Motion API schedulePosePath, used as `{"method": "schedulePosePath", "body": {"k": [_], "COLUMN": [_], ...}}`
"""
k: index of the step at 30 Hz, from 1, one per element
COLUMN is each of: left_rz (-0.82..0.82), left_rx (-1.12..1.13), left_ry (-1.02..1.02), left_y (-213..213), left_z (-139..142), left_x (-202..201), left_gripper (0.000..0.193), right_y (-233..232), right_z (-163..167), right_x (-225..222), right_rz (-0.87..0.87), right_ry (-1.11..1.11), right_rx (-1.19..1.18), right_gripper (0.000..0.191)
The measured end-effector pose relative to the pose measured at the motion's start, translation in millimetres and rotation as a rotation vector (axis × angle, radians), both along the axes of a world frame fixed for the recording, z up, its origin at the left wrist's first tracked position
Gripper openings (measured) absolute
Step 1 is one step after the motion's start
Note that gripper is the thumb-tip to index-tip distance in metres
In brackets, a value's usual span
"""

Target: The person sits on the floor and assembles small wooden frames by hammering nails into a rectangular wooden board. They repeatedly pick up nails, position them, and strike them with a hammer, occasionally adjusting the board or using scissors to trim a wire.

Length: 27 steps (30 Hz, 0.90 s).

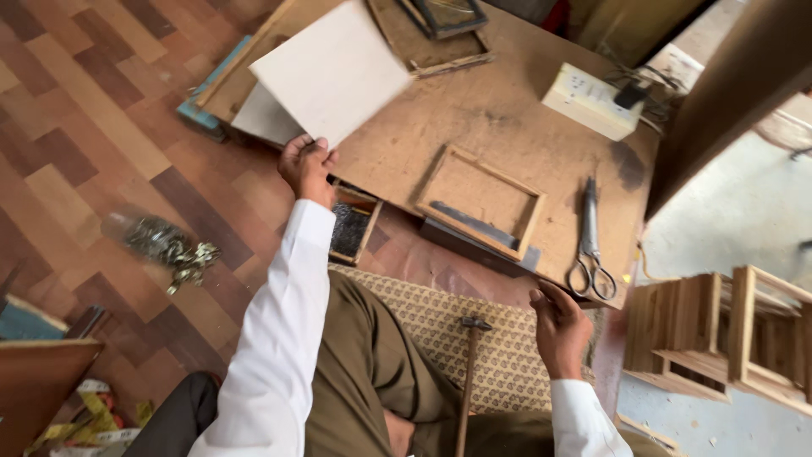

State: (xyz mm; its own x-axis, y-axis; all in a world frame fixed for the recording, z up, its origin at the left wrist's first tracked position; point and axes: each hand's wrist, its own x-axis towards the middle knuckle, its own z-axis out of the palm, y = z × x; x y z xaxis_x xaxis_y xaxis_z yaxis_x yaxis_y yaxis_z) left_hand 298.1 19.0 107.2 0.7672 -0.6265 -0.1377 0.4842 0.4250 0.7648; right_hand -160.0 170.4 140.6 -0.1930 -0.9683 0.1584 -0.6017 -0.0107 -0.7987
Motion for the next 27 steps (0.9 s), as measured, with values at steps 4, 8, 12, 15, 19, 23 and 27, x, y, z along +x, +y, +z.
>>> {"method": "schedulePosePath", "body": {"k": [4, 8, 12, 15, 19, 23, 27], "left_rz": [-0.308, -0.465, -0.578, -0.636, -0.609, -0.519, -0.415], "left_rx": [0.017, -0.007, 0.038, 0.073, 0.149, 0.256, 0.338], "left_ry": [-0.081, -0.146, -0.189, -0.26, -0.29, -0.62, -0.968], "left_y": [5.7, 13.1, 18.2, 19.0, 15.4, 12.2, 13.6], "left_z": [8.3, 6.1, -3.7, -12.4, -25.1, -38.0, -40.3], "left_x": [-50.7, -107.4, -136.1, -140.0, -139.7, -141.0, -142.4], "left_gripper": [0.015, 0.016, 0.019, 0.019, 0.018, 0.017, 0.022], "right_y": [-6.5, -21.5, -39.4, -50.1, -58.8, -54.6, -54.5], "right_z": [-0.7, 5.1, 8.8, 2.4, -14.5, -28.3, -37.7], "right_x": [-7.4, -8.7, -3.1, 2.6, 9.6, 14.2, 21.6], "right_rz": [-0.022, 0.002, 0.025, 0.098, 0.106, 0.02, 0.045], "right_ry": [-0.186, -0.269, -0.349, -0.418, -0.4, -0.124, 0.305], "right_rx": [-0.036, -0.096, -0.083, -0.093, -0.045, -0.092, -0.282], "right_gripper": [0.032, 0.048, 0.061, 0.061, 0.052, 0.046, 0.034]}}
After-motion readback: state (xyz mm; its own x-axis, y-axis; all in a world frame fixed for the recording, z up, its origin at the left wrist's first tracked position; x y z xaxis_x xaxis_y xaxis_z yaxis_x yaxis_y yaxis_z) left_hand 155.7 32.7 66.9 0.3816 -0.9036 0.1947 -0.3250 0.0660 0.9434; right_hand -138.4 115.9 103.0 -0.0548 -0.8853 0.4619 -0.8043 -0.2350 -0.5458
